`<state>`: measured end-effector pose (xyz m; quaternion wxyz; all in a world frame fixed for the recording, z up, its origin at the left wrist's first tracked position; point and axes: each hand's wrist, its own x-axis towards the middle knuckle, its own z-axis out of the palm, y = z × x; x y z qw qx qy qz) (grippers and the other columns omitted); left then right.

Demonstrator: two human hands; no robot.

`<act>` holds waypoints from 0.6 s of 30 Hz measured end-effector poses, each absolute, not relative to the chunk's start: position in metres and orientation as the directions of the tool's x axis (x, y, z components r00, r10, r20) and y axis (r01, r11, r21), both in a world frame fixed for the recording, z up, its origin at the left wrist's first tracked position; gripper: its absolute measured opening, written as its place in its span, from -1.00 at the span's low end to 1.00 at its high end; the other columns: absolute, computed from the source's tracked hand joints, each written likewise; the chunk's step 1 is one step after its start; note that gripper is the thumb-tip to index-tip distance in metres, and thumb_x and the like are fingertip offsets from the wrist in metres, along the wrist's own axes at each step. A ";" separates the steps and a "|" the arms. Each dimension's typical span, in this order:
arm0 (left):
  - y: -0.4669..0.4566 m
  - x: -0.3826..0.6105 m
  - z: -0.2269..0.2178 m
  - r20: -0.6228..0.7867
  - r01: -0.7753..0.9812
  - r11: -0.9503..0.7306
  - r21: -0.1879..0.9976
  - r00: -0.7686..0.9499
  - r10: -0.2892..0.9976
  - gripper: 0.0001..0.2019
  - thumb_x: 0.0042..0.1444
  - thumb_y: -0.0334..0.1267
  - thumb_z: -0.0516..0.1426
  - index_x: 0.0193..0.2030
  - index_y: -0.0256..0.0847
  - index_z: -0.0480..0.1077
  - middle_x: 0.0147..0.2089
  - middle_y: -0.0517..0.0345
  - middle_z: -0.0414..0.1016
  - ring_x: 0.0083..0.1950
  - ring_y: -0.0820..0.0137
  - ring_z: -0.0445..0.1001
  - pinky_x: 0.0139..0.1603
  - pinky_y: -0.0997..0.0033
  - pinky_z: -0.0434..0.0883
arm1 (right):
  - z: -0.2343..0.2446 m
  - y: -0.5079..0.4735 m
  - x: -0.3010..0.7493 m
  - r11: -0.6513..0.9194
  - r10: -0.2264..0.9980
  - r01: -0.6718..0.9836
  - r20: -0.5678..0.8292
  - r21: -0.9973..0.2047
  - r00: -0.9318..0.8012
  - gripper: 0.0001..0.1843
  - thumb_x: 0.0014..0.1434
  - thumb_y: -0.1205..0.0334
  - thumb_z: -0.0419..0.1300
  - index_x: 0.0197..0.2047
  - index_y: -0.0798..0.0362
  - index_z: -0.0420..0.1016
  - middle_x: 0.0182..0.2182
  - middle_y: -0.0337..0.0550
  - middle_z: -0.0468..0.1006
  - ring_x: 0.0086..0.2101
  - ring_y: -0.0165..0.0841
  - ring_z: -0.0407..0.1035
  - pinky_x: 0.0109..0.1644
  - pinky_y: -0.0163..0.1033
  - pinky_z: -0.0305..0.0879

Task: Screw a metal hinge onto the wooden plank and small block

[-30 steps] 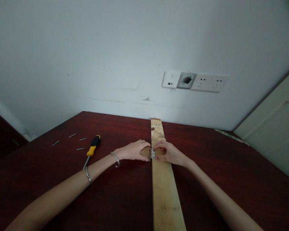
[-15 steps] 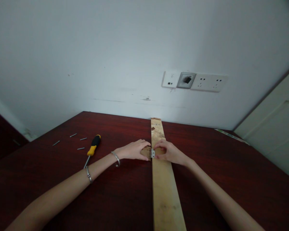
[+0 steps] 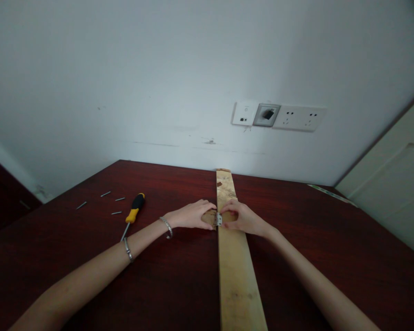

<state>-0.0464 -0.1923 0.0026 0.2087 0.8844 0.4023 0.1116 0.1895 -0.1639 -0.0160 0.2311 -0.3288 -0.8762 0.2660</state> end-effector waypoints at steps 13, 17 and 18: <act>-0.192 -0.047 0.002 0.022 0.663 -0.591 0.459 0.657 0.754 -0.42 0.00 -0.09 0.28 0.14 -0.20 0.25 0.04 -0.02 0.33 0.07 0.21 0.32 0.07 0.25 0.31 | -0.013 -0.166 0.188 0.640 0.697 0.453 0.221 -0.621 -0.682 -0.71 -0.07 0.24 0.37 -0.21 0.03 0.54 -0.19 -0.14 0.48 -0.16 -0.27 0.37 -0.02 -0.16 0.29; -0.192 -0.047 0.003 0.026 0.659 -0.594 0.461 0.659 0.751 -0.42 0.00 -0.08 0.28 0.14 -0.18 0.25 0.03 -0.01 0.33 0.06 0.21 0.33 0.06 0.26 0.32 | -0.013 -0.166 0.188 0.639 0.695 0.445 0.221 -0.628 -0.684 -0.72 -0.05 0.20 0.36 -0.21 0.03 0.54 -0.18 -0.13 0.48 -0.17 -0.27 0.38 -0.02 -0.16 0.29; -0.192 -0.047 0.003 0.027 0.658 -0.595 0.462 0.660 0.751 -0.42 0.00 -0.08 0.28 0.14 -0.19 0.25 0.03 -0.01 0.34 0.06 0.21 0.33 0.06 0.25 0.32 | -0.013 -0.166 0.188 0.638 0.696 0.446 0.222 -0.628 -0.683 -0.72 -0.05 0.20 0.36 -0.22 0.03 0.54 -0.19 -0.14 0.48 -0.17 -0.27 0.38 -0.03 -0.16 0.29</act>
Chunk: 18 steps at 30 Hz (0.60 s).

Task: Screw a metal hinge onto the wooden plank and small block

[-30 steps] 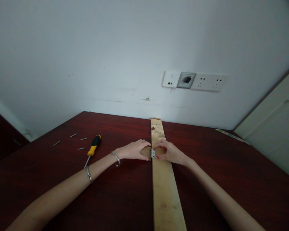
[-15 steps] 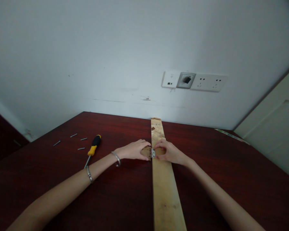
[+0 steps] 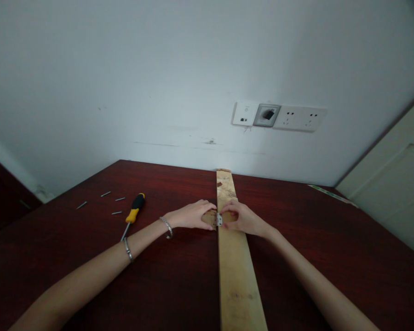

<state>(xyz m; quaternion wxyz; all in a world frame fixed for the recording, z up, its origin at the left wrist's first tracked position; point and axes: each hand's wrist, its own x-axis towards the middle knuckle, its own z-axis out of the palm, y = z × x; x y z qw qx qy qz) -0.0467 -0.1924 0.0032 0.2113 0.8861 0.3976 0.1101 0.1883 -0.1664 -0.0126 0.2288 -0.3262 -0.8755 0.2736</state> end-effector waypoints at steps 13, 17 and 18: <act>-0.190 -0.050 0.002 0.083 0.636 -0.626 0.450 0.669 0.739 -0.39 0.01 -0.03 0.26 0.18 -0.19 0.23 0.05 -0.03 0.33 0.08 0.20 0.31 0.08 0.24 0.30 | -0.013 -0.167 0.188 0.592 0.734 0.421 0.244 -0.687 -0.634 -0.66 -0.05 0.12 0.34 -0.16 0.00 0.56 -0.24 -0.15 0.53 -0.25 -0.28 0.40 -0.15 -0.19 0.33; -0.188 -0.054 0.009 0.087 0.650 -0.610 0.453 0.649 0.756 -0.45 0.08 -0.06 0.22 0.17 -0.21 0.25 0.08 -0.04 0.33 0.11 0.21 0.29 0.12 0.25 0.28 | -0.025 -0.164 0.185 0.477 0.854 0.291 0.358 -0.830 -0.378 -0.76 0.10 0.05 0.20 -0.30 0.05 0.54 -0.28 -0.11 0.57 -0.26 -0.27 0.43 -0.14 -0.16 0.35; -0.187 -0.056 0.011 0.099 0.649 -0.612 0.451 0.645 0.757 -0.48 0.10 -0.07 0.21 0.16 -0.21 0.26 0.09 -0.04 0.33 0.12 0.22 0.29 0.13 0.25 0.27 | -0.029 -0.163 0.185 0.453 0.880 0.259 0.380 -0.853 -0.285 -0.74 0.10 0.03 0.18 -0.33 0.05 0.53 -0.29 -0.10 0.58 -0.25 -0.26 0.44 -0.12 -0.14 0.35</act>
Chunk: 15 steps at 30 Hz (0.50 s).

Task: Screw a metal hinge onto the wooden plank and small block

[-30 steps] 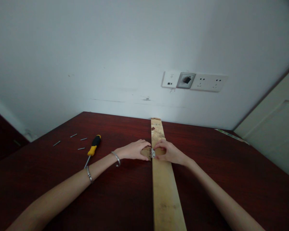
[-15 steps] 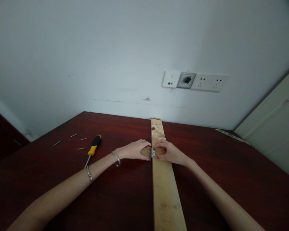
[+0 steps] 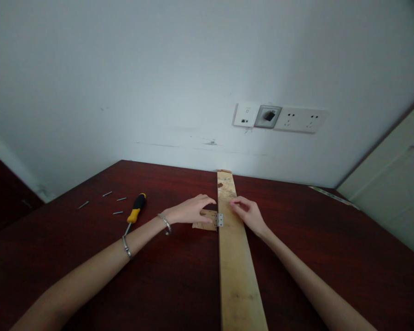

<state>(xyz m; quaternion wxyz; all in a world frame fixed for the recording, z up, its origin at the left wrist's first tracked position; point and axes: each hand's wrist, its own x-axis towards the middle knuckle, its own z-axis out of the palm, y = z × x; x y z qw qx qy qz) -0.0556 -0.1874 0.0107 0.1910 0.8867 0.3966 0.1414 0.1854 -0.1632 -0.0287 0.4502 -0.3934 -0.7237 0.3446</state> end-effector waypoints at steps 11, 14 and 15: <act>-0.195 -0.070 0.059 0.380 0.609 -0.664 0.433 0.545 0.747 -0.73 0.18 -0.23 0.12 0.01 -0.22 0.37 0.03 0.03 0.41 0.07 0.33 0.37 0.16 0.25 0.28 | -0.044 -0.160 0.193 0.451 0.881 0.192 0.469 -0.872 0.060 -0.76 0.11 0.04 0.15 -0.34 0.04 0.51 -0.28 -0.07 0.56 -0.20 -0.20 0.42 -0.09 -0.11 0.35; -0.201 -0.078 0.076 0.491 0.578 -0.675 0.459 0.468 0.735 -0.79 0.18 -0.25 0.11 -0.06 -0.22 0.41 0.01 0.06 0.45 0.01 0.38 0.40 0.08 0.29 0.34 | -0.047 -0.158 0.194 0.460 0.876 0.201 0.478 -0.865 0.054 -0.78 0.09 0.08 0.15 -0.31 0.04 0.51 -0.25 -0.06 0.56 -0.20 -0.21 0.41 -0.07 -0.09 0.35; -0.202 -0.083 0.081 0.512 0.579 -0.669 0.466 0.440 0.738 -0.81 0.18 -0.25 0.10 -0.10 -0.23 0.42 -0.01 0.06 0.46 -0.02 0.39 0.41 0.05 0.31 0.35 | -0.048 -0.158 0.194 0.458 0.877 0.203 0.477 -0.865 0.054 -0.78 0.08 0.09 0.16 -0.29 0.04 0.50 -0.25 -0.06 0.56 -0.20 -0.21 0.42 -0.07 -0.09 0.35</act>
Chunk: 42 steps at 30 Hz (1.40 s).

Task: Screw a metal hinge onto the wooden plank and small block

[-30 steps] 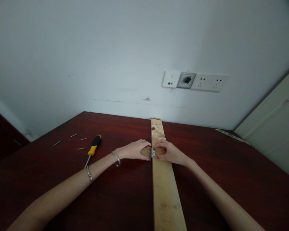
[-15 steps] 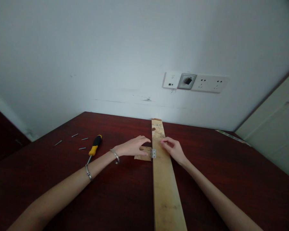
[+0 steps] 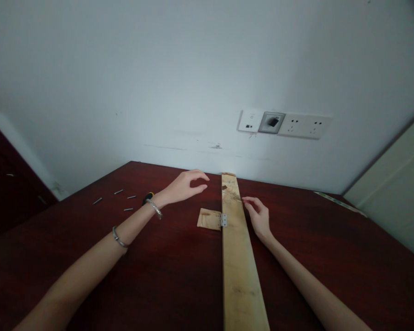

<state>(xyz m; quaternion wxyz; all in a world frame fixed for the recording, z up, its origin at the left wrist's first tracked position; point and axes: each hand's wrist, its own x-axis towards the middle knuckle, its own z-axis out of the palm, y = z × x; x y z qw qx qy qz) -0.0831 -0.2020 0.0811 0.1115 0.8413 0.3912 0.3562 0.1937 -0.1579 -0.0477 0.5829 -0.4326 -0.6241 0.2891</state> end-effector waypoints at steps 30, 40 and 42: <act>-0.259 -0.310 0.013 -0.160 0.924 0.024 0.381 0.040 0.986 -0.74 -0.13 -0.17 0.12 -0.31 -0.27 0.44 -0.30 0.08 0.50 -0.28 0.37 0.41 -0.28 0.48 0.29 | -0.066 -0.138 0.203 0.260 0.963 0.055 0.263 -0.964 0.066 -0.75 -0.07 0.06 0.23 -0.45 0.06 0.61 -0.33 -0.05 0.62 -0.25 -0.18 0.44 -0.26 -0.16 0.34; -0.250 -0.312 0.011 -0.142 0.977 -0.067 0.201 0.097 0.985 -0.80 -0.07 -0.24 0.08 -0.33 -0.24 0.46 -0.30 0.10 0.51 -0.30 0.38 0.42 -0.32 0.50 0.25 | -0.057 -0.145 0.199 0.268 0.962 0.078 0.272 -0.960 0.037 -0.74 -0.07 0.06 0.21 -0.45 0.07 0.61 -0.36 -0.08 0.61 -0.28 -0.21 0.42 -0.26 -0.19 0.30; -0.249 -0.311 0.013 -0.144 0.987 -0.068 0.147 0.089 0.985 -0.81 -0.05 -0.24 0.07 -0.34 -0.24 0.46 -0.31 0.10 0.51 -0.30 0.38 0.42 -0.32 0.50 0.25 | -0.056 -0.146 0.198 0.271 0.961 0.078 0.274 -0.960 0.030 -0.74 -0.07 0.06 0.21 -0.46 0.08 0.60 -0.37 -0.09 0.61 -0.28 -0.22 0.41 -0.26 -0.20 0.30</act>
